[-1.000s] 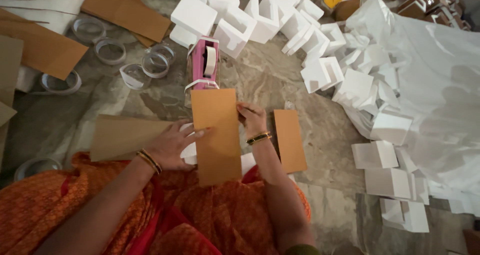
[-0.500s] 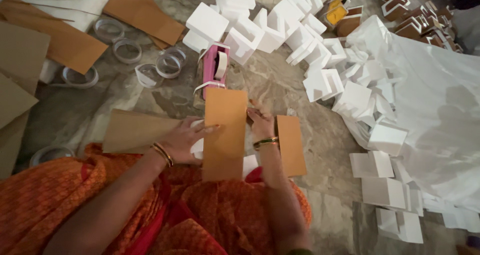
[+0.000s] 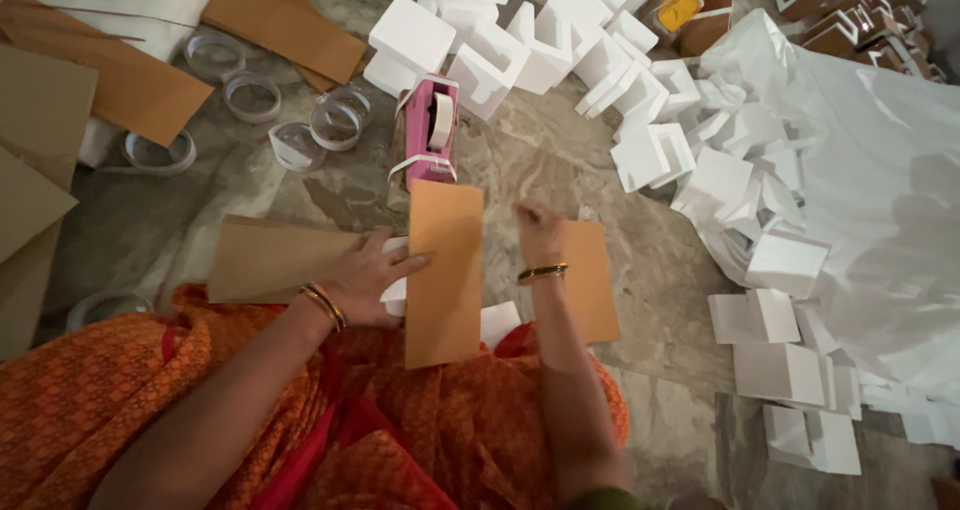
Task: The person assembles cardboard packaging components and inserts foam padding into the structures by hand, occasionally using a tape dispenser.
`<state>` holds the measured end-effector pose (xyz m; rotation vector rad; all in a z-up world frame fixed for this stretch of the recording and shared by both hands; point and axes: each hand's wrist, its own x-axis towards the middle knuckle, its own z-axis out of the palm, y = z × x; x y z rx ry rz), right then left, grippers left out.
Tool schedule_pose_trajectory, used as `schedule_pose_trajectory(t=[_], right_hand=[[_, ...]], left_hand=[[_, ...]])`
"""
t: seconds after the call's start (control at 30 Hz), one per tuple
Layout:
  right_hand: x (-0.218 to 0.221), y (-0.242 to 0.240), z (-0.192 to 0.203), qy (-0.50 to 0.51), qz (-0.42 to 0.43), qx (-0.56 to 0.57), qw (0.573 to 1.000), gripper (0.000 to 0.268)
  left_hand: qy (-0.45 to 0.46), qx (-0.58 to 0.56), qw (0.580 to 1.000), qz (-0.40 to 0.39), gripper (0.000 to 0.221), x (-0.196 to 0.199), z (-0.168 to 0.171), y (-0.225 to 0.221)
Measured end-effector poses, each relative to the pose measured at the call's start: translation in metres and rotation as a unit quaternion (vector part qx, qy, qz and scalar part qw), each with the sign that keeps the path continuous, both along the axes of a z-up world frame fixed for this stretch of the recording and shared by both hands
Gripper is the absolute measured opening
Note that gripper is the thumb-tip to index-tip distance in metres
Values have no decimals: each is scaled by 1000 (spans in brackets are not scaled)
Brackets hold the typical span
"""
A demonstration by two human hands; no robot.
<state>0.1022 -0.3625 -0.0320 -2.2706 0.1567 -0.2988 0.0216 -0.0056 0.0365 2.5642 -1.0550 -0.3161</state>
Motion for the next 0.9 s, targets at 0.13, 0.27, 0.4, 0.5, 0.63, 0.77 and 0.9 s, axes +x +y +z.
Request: schedule_pose_trajectory(t=[0.13, 0.27, 0.4, 0.5, 0.63, 0.77, 0.9], right_hand=[[8, -65, -12, -10, -48, -239, 970, 25], [-17, -47, -52, 95, 58, -103, 988, 33], [-40, 17, -62, 295, 116, 320, 893, 49], [-49, 47, -51, 203, 207, 312, 904, 70], [-53, 64, -36, 208, 131, 238, 940, 84], [-82, 79, 18, 207, 133, -19, 969, 77], [-108, 111, 48, 33, 265, -281, 922, 58]], left_hand=[[5, -44, 999, 10, 100, 4, -4, 1], [22, -50, 998, 15, 111, 5, -4, 4], [8, -45, 999, 25, 108, 3, -12, 5], [-21, -260, 965, 33, 126, 4, -26, 12], [-24, -307, 950, 41, 134, 3, -46, 11], [-4, -242, 969, 56, 118, -1, -51, 3], [0, -160, 985, 66, 103, -3, -31, 5]])
